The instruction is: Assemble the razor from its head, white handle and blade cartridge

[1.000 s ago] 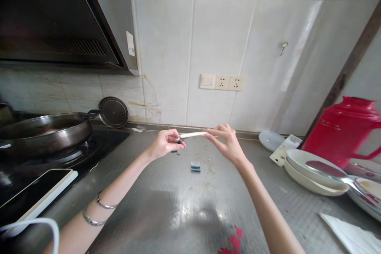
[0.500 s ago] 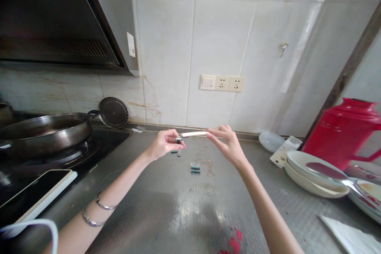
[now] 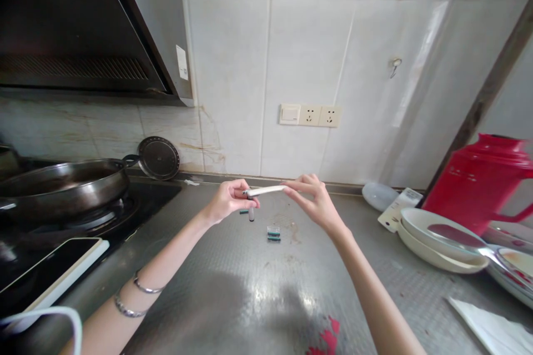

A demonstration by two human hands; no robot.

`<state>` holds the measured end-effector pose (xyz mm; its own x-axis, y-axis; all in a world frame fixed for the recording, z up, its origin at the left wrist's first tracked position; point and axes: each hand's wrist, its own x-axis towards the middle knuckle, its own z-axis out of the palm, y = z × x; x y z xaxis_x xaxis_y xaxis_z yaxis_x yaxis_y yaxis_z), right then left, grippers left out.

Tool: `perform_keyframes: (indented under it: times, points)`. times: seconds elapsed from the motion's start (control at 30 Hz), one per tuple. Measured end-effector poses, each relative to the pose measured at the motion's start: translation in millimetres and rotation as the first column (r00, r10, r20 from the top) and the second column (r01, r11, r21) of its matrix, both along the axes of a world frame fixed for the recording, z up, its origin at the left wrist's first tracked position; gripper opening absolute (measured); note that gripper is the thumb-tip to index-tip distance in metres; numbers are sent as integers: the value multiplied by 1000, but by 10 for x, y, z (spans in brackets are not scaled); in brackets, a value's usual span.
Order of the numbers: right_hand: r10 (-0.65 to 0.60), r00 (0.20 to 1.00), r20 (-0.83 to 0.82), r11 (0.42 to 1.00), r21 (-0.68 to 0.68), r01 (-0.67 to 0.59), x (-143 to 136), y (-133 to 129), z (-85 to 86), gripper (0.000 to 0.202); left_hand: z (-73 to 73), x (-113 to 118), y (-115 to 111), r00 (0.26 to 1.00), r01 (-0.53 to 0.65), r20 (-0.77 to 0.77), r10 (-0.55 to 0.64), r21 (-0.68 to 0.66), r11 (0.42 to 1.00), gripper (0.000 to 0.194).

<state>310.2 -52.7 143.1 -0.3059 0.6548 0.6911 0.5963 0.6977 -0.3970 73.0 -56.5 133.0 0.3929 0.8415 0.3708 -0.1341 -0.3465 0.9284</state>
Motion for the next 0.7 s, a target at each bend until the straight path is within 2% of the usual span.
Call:
perform_keyframes:
  times: [0.1, 0.2, 0.53, 0.7]
  points:
    - [-122, 992, 7, 992, 4, 122, 108, 101, -59, 34, 33, 8, -44, 999, 38, 19, -38, 9, 999, 30]
    - [-165, 986, -20, 986, 3, 165, 195, 178, -93, 36, 57, 12, -70, 999, 48, 16, -48, 0, 999, 29]
    - [-96, 989, -109, 981, -179, 75, 141, 195, -64, 42, 50, 14, -56, 997, 0, -78, -5, -72, 997, 26]
    - [-11, 985, -171, 977, -213, -26, 66, 200, -108, 37, -27, 34, 16, 994, -107, -36, 104, -96, 990, 25]
